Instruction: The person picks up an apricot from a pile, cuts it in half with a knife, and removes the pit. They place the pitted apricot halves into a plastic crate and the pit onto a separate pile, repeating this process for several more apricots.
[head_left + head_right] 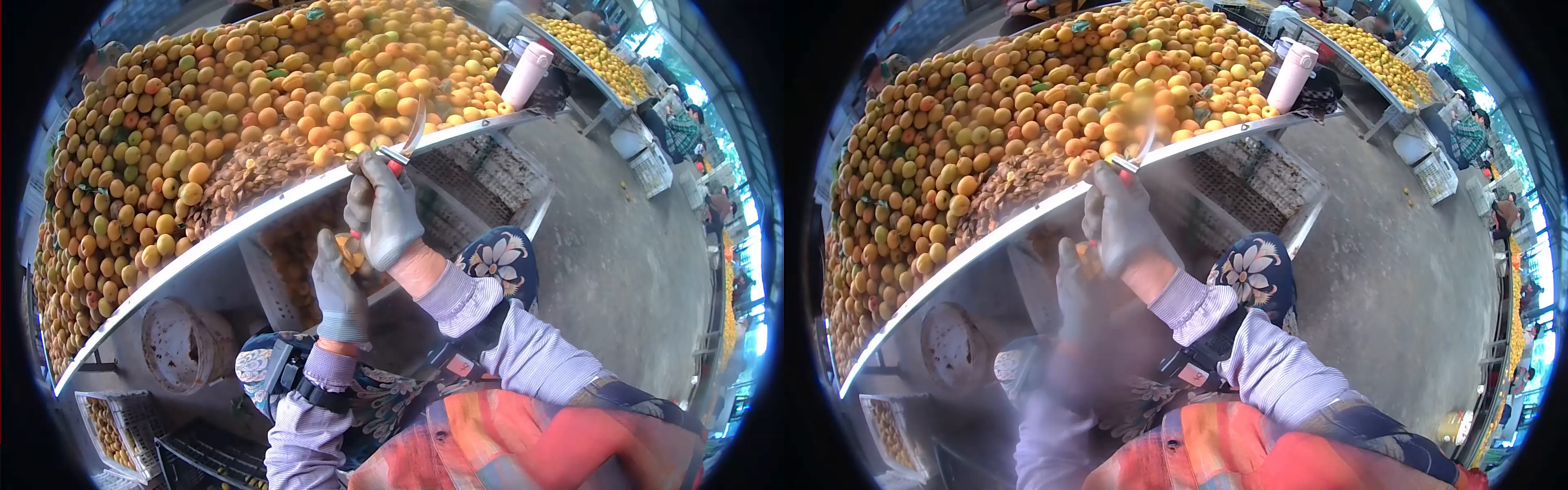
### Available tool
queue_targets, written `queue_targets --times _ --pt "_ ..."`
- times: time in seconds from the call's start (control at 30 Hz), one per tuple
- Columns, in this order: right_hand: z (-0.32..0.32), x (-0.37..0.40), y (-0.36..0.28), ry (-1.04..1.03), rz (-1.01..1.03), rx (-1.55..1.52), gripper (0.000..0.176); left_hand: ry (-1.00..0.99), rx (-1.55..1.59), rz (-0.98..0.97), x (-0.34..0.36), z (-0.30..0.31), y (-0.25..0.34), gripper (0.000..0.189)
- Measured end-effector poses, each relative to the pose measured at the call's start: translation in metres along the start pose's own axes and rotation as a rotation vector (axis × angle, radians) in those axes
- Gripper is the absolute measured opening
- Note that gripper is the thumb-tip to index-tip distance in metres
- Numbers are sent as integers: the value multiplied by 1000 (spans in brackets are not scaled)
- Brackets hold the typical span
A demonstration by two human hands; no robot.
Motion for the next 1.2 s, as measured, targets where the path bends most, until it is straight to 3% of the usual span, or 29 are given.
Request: queue_targets --times 0.17,0.3,0.37,0.43,0.5,0.63,0.73,0.83,0.87,0.9,0.97,1.0,1.03,1.1,1.17,1.2 --pt "18 -7 23 75 -225 -224 21 -74 36 221 -1 -2 -9 52" --pt "19 -2 20 73 -179 -138 17 -67 186 326 4 -7 -12 51" --pt "7 4 6 -29 -96 -37 18 8 443 438 10 -14 -6 49" --pt "11 0 8 -60 -73 -38 19 -21 508 482 8 -12 -14 48" --pt "25 -8 20 102 -134 -212 18 -47 574 526 7 -13 -24 46" --pt "32 -7 24 161 -137 -254 18 -38 510 516 6 -15 -26 41" --pt "7 3 0 -46 25 -60 19 23 541 543 5 -14 -21 40" --pt "-3 3 -16 -108 89 -43 19 32 635 585 1 -8 -25 41" --pt "-7 -1 -22 -160 132 -72 18 -82 629 591 -4 -9 -36 41" --pt "-9 -3 -27 -173 117 -91 17 -197 619 595 -8 -12 -49 42" --pt "-12 -3 -36 -222 106 106 18 -179 628 553 -12 -13 -49 43" --pt "-9 -2 -39 -219 112 106 18 -162 636 611 -10 -11 -52 44" --pt "-6 0 -32 -236 9 291 19 -143 646 668 -7 -14 -47 44" --pt "5 3 -18 -259 -94 474 19 -154 671 639 -8 -15 -37 44" --pt "16 3 0 -473 112 697 23 -227 527 410 -12 -9 -20 44" --pt "28 5 17 -492 -5 725 31 -225 528 411 -13 -10 -22 44"
Point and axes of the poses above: each hand's wrist, its own x-axis away from the middle knuckle, its own z-axis out of the back of the hand, y = z × x, the point moved 7 cm from there along -x, towards the middle knuckle, and after that the axes turned 6 degrees about z, right-handed, at the moved point
